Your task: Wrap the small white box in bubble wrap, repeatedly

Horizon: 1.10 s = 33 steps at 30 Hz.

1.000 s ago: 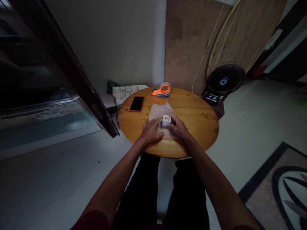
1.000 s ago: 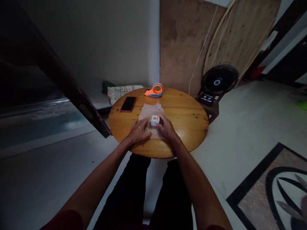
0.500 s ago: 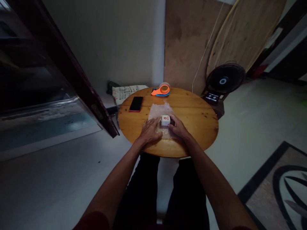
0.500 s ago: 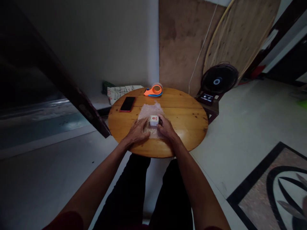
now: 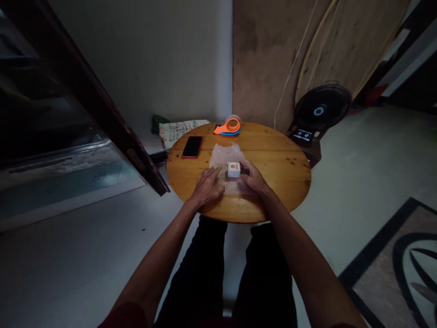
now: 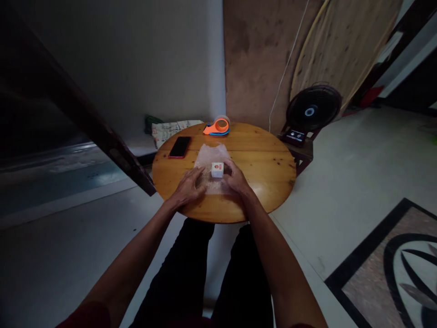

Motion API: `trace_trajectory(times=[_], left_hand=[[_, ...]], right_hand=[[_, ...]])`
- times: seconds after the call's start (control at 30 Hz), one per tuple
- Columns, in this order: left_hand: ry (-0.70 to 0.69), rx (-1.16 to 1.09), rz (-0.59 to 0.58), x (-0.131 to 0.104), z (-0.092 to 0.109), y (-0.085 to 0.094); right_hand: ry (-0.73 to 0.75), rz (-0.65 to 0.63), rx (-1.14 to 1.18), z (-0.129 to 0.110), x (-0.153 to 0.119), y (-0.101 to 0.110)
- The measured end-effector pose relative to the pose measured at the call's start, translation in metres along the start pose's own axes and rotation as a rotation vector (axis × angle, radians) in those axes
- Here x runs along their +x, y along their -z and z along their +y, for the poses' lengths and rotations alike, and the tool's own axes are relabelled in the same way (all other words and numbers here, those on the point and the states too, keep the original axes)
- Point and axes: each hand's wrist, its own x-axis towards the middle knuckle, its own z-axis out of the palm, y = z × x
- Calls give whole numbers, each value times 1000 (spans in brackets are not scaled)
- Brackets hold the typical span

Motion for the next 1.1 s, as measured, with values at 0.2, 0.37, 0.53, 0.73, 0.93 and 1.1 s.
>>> trace_trajectory(times=[0.2,0.37,0.53,0.73,0.93,1.1], left_hand=[[-150,146,-76,-27,11,20],[-178,222,-34,-21,23,25],[-215,249,-27,-8,30,16],[-230,260,-56,-14,29,13],[-188,273,-112,-16,20,14],[-248,297,-43,-12,22,7]], right_hand=[[-84,191,100,-5,3,5],[-58,255,200,-13,3,9],[-164,143,295,-20,0,14],[-142,77,249,-19,-1,23],[-153,98,212,-19,0,21],[-112,93,165,-27,-4,18]])
